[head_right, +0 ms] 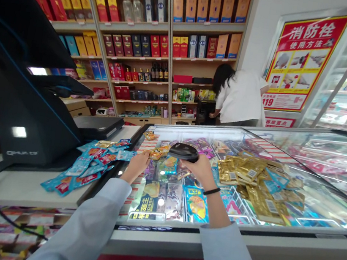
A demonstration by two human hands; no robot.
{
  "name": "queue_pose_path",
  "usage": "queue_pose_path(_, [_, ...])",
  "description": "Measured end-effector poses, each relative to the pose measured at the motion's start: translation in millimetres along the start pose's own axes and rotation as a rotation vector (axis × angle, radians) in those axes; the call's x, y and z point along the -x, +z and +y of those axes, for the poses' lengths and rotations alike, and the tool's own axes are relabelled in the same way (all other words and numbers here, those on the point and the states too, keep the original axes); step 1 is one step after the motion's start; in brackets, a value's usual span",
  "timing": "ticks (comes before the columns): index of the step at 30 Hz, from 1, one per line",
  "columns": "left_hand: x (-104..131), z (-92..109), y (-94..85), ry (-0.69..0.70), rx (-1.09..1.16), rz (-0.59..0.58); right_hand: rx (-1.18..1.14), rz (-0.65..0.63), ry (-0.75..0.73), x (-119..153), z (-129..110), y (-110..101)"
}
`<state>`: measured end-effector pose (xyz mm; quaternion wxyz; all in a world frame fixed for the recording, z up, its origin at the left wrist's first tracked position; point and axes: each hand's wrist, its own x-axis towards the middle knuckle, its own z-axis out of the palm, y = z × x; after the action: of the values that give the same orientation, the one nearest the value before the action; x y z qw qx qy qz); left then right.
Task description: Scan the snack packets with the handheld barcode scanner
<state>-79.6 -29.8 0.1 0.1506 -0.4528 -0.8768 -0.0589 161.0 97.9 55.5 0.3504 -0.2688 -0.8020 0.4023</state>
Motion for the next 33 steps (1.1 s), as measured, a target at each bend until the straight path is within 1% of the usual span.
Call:
queue_pose_path(2, [0.9,-3.2,-4.4,-0.027,0.027,-0.004,-0.022,0.011,0.013,-0.4,1.8,-0.9])
queue_pose_path(4, [1.4,-7.7,-9.6,-0.059,0.074,0.008,0.005,0.018,0.004,-0.4,1.5,-2.1])
queue_pose_path(6, [0.6,-12.6,-13.5,-0.101,0.147,0.048,0.03,0.022,-0.016,0.1,0.1,-3.9])
queue_pose_path(8, [-1.6,-16.6,-14.9,-0.147,0.273,0.109,0.036,0.042,-0.023,0.6,-1.0,-5.7])
queue_pose_path(10, [-4.8,-18.4,-13.7,-0.184,0.492,0.157,0.028,0.073,-0.012,0.9,-0.9,-7.0])
queue_pose_path(12, [-7.5,-17.4,-10.7,-0.213,0.815,0.159,0.013,0.086,0.0,1.0,0.1,-7.6])
queue_pose_path(14, [-8.7,-14.1,-7.4,-0.236,1.15,0.107,-0.005,0.081,0.002,1.3,0.7,-8.0])
queue_pose_path(15, [-8.6,-12.2,-6.2,-0.245,1.281,0.071,-0.008,0.075,0.0,1.5,0.6,-8.3])
queue_pose_path(17, [-7.7,-8.6,-5.0,-0.265,1.432,0.012,-0.004,0.068,-0.01,2.2,-0.8,-8.7])
queue_pose_path(19, [-6.6,-6.1,-5.3,-0.295,1.481,-0.015,0.009,0.069,-0.017,3.0,-2.9,-9.0])
queue_pose_path(25, [-3.7,0.7,-10.7,-0.353,1.49,0.0,0.06,0.083,-0.053,6.7,-10.6,-6.9])
queue_pose_path(28, [-0.3,5.6,-14.7,-0.398,1.567,-0.046,0.083,0.063,-0.057,9.5,-14.0,-6.2])
queue_pose_path(30, [2.6,8.4,-17.1,-0.381,1.636,-0.088,0.087,0.06,-0.051,10.6,-14.9,-6.3])
queue_pose_path(33, [6.4,10.3,-18.2,-0.297,1.662,-0.129,0.072,0.054,-0.071,10.8,-13.8,-6.9])
